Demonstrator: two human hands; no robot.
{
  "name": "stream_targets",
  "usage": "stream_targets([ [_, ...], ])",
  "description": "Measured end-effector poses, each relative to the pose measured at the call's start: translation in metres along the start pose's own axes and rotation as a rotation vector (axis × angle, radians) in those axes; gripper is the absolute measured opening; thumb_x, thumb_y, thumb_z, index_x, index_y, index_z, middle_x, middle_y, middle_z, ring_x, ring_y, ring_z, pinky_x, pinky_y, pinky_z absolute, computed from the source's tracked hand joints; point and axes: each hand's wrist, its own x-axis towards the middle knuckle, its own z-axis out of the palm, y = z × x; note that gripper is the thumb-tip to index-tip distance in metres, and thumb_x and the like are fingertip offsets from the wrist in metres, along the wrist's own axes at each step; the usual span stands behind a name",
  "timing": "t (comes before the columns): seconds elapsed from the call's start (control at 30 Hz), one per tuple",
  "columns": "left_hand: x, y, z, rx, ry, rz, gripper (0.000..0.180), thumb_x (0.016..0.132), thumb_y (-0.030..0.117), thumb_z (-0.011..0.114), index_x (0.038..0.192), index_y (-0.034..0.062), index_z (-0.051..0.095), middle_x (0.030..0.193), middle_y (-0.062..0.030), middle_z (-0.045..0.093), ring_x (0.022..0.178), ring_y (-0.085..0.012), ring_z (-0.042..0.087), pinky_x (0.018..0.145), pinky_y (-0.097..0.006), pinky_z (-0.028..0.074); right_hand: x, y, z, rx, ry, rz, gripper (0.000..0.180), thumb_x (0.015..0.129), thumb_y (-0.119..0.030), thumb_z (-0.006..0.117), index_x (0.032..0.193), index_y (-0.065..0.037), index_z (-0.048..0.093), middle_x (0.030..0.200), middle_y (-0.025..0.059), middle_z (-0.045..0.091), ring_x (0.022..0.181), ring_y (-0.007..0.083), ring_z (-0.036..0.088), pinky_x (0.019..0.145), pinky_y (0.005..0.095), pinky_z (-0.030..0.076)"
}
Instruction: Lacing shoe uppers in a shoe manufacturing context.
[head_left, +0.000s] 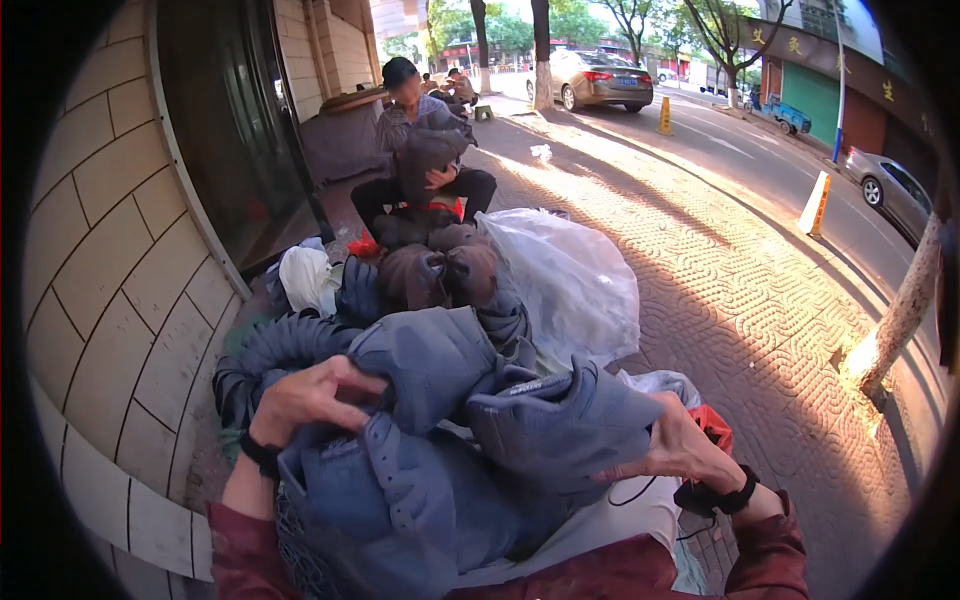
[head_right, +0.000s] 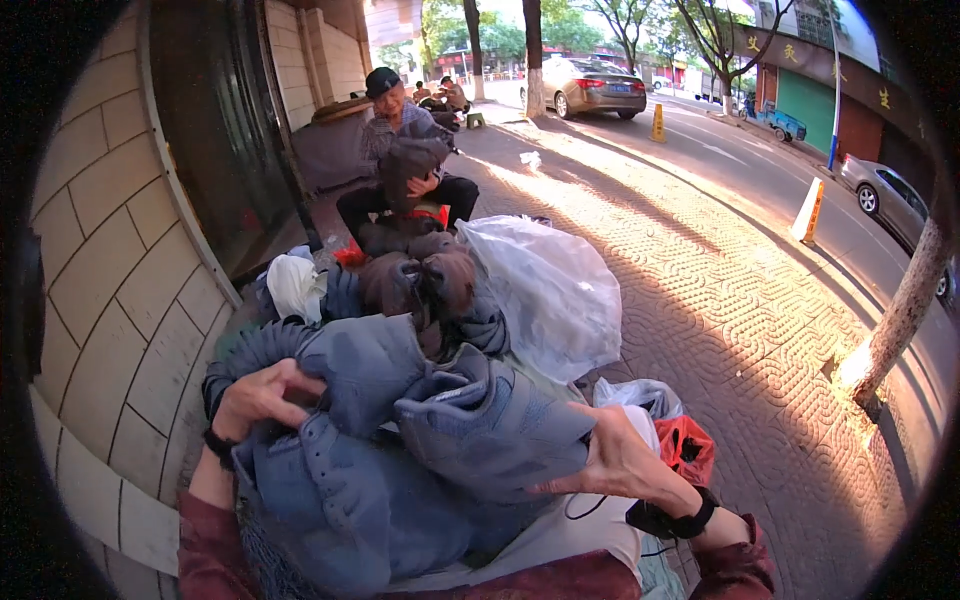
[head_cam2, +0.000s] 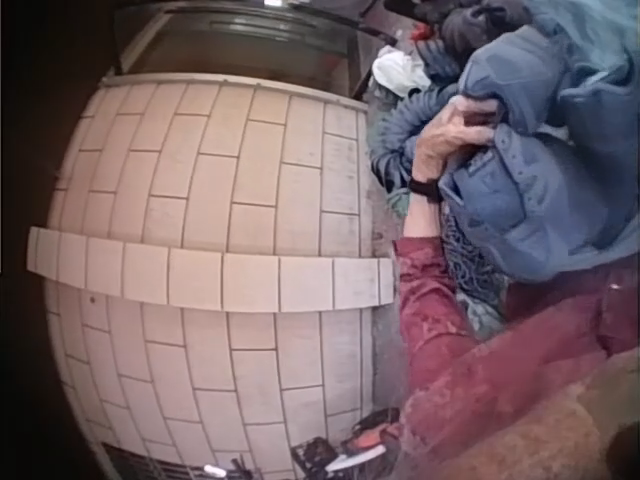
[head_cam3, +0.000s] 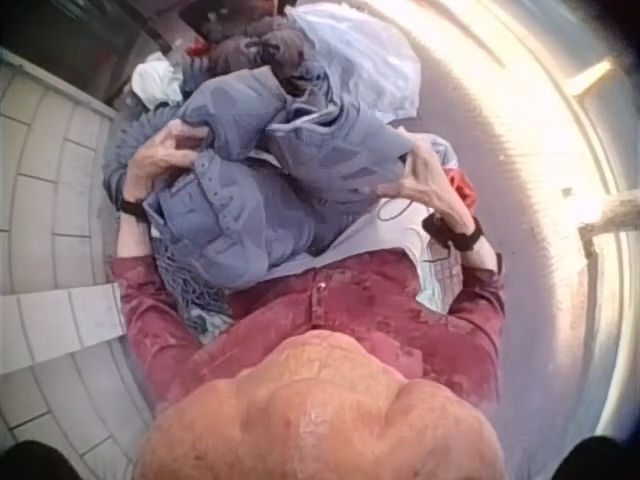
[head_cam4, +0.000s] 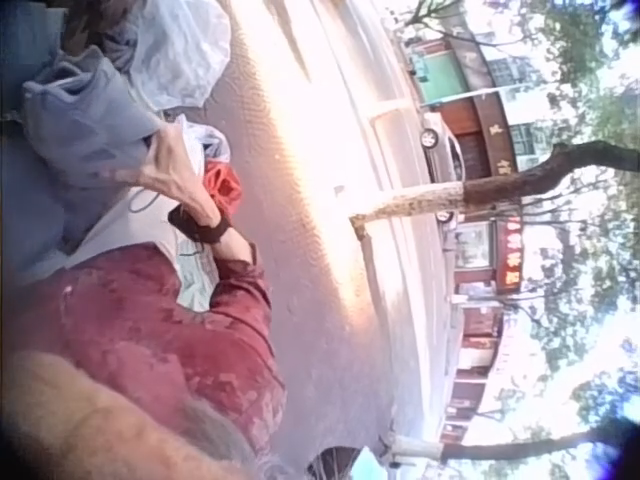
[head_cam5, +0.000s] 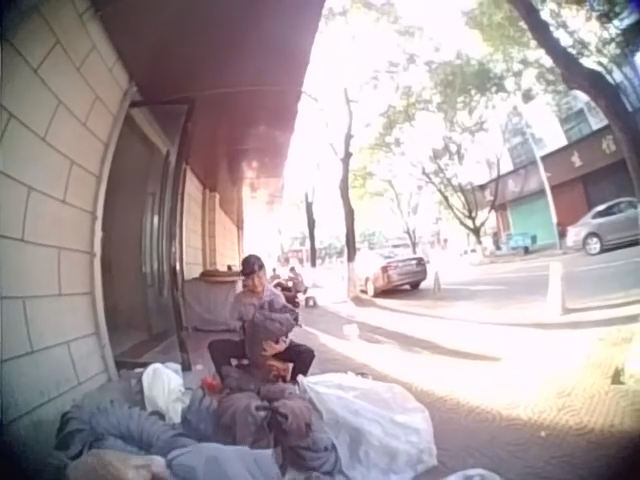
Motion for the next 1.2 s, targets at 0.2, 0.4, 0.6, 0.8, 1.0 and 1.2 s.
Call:
stream_targets([
  [0.2, 0.091, -0.05, 0.013, 0.208, -0.075, 0.056, 0.043, 0.085, 0.02, 0.071, 0.119, -0.0058, 0.067, 0.107, -0.0076, 0.072, 0.104, -0.0142, 0.063, 0.095, -0.027, 0.046, 0.005, 0.074, 0.022, -0.064, -0.008, 0.395, 0.068, 0.069, -0.029, 0.09, 0.122, 0.003, 0.063, 0.108, 0.0127, 0.073, 0.096, 0.0187, 0.068, 0.087, 0.0321, 0.052],
  [0.4, 0.152, -0.114, 0.017, -0.176, 0.105, -0.087, 0.043, 0.103, 0.037, 0.05, 0.101, 0.0014, 0.074, 0.104, -0.0057, 0.072, 0.098, -0.0165, 0.065, 0.093, -0.029, 0.048, 0.038, 0.157, 0.043, -0.344, -0.174, 0.567, 0.08, 0.074, -0.054, 0.084, 0.117, 0.009, 0.061, 0.095, 0.0152, 0.07, 0.088, 0.0225, 0.065, 0.076, 0.0367, 0.052],
  [0.6, 0.134, -0.122, 0.025, 0.076, 0.226, -0.042, 0.038, 0.099, 0.032, 0.052, 0.1, 0.0019, 0.075, 0.108, -0.0108, 0.071, 0.109, -0.0199, 0.064, 0.1, -0.031, 0.046, 0.023, 0.146, 0.014, -0.146, -0.106, 0.556, 0.055, 0.081, -0.039, 0.082, 0.105, 0.01, 0.069, 0.071, 0.0108, 0.068, 0.064, 0.0154, 0.068, 0.056, 0.0307, 0.051],
  [0.8, 0.097, -0.146, 0.04, 0.15, 0.197, 0.277, 0.033, 0.079, 0.014, 0.055, 0.101, -0.0005, 0.074, 0.118, -0.0124, 0.07, 0.128, -0.0284, 0.055, 0.111, -0.036, 0.038, 0.023, 0.107, -0.016, -0.16, 0.013, 0.456, 0.025, 0.09, -0.018, 0.072, 0.103, 0.004, 0.072, 0.072, 0.0046, 0.067, 0.066, 0.0097, 0.061, 0.056, 0.0263, 0.046],
  [1.0, 0.085, -0.138, 0.049, -0.058, 0.225, 0.039, 0.039, 0.077, 0.023, 0.058, 0.104, -0.001, 0.074, 0.132, -0.0141, 0.063, 0.13, -0.0258, 0.052, 0.112, -0.036, 0.036, 0.024, 0.185, -0.076, -0.076, 0.465, 0.165, 0.019, 0.09, -0.017, 0.073, 0.099, 0.0, 0.074, 0.07, -0.0038, 0.061, 0.061, 0.0041, 0.051, 0.053, 0.0225, 0.039],
  [1.2, 0.091, -0.147, 0.037, 0.046, 0.198, 0.137, 0.047, 0.082, 0.027, 0.057, 0.117, -0.0012, 0.069, 0.138, -0.0131, 0.059, 0.132, -0.0237, 0.05, 0.115, -0.035, 0.03, -0.051, 0.287, -0.341, -0.7, 0.954, 0.187, 0.026, 0.093, -0.028, 0.069, 0.108, -0.007, 0.075, 0.067, -0.0029, 0.055, 0.056, 0.0087, 0.045, 0.051, 0.026, 0.036],
])
